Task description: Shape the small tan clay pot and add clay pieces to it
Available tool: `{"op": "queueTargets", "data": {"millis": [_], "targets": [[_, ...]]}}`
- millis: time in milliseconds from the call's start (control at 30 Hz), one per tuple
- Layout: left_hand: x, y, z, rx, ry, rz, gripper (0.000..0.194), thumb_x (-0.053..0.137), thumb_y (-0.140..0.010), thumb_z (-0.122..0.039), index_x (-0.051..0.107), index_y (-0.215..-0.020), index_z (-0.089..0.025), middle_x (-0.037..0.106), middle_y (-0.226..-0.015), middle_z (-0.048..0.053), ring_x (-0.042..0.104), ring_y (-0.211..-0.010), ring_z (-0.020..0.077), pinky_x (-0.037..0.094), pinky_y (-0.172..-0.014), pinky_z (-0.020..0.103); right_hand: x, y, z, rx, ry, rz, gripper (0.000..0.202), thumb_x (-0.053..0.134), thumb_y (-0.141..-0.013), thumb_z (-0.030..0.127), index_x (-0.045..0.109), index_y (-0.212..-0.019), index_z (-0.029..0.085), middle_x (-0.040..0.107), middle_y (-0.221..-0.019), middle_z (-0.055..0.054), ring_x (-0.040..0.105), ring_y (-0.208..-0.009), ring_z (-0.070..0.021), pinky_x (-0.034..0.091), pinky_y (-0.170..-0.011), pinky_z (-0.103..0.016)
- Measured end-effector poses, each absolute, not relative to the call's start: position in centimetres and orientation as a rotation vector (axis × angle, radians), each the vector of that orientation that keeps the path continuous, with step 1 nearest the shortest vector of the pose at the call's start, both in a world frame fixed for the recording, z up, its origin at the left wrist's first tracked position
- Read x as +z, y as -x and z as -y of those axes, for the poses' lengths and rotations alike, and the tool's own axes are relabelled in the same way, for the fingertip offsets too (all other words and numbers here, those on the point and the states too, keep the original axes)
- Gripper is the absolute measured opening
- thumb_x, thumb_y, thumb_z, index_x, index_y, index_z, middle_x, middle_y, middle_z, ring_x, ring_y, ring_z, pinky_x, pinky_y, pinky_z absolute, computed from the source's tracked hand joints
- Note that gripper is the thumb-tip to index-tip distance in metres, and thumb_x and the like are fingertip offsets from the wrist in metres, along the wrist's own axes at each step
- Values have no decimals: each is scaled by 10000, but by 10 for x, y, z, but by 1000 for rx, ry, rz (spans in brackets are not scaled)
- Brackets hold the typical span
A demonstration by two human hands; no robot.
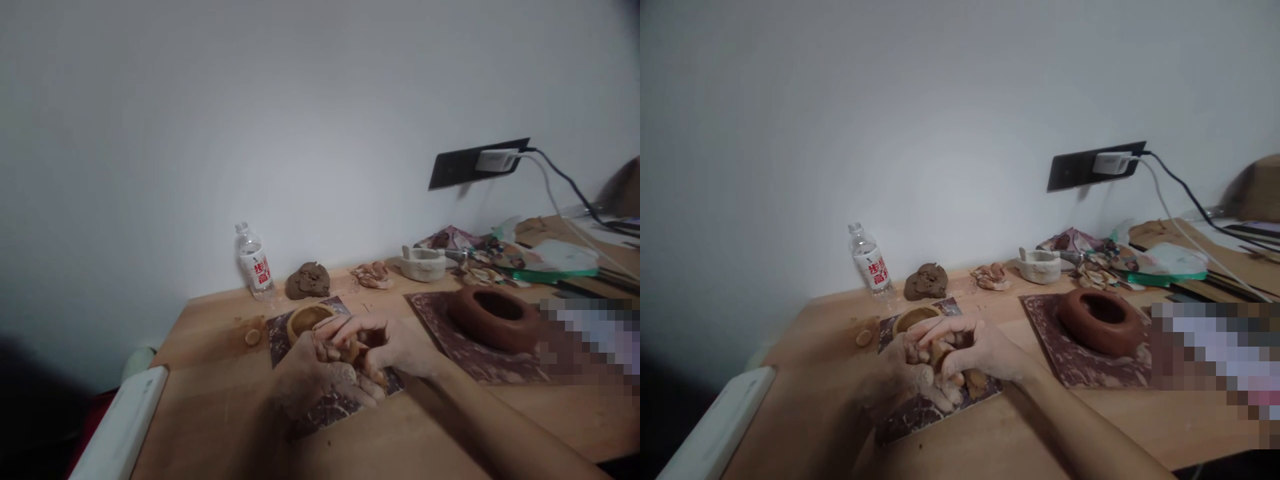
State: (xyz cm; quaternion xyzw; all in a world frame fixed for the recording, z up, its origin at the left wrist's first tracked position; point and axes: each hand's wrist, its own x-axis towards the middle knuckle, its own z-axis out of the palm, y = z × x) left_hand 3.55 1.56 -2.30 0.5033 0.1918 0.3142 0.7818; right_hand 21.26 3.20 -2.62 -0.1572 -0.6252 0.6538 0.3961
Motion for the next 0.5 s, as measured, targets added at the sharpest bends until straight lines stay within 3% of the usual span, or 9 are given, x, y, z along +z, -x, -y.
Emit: {"op": "queueTargets", "data": {"millis": [100,267,500], "targets": [[-18,-37,-14,658,-1058,-392,572,828,-642,-306,630,-1144,-115,740,-783,99,710,-629,213,558,-587,295,-28,-213,-31,1647,445,1535,167,805,-654,252,738,-793,190,672,-1182,-89,674,-900,-190,521,-809,-335],[-13,-40,-12,686,-1006,-372,744,861,-595,-275,553,-1261,-146,740,-945,143,727,-810,270,566,-663,323,-28,-212,-30,1540,424,1561,137,737,-759,323,746,-815,198,700,-1125,-89,644,-1030,-215,488,-896,-362],[-9,-41,-12,695,-991,-425,470,843,-623,-258,681,-1034,-100,755,-778,112,721,-639,190,567,-598,260,-23,-211,-27,1503,458,1628,276,671,-815,400,738,-992,199,674,-1179,-101,627,-1073,-230,478,-929,-387]]}}
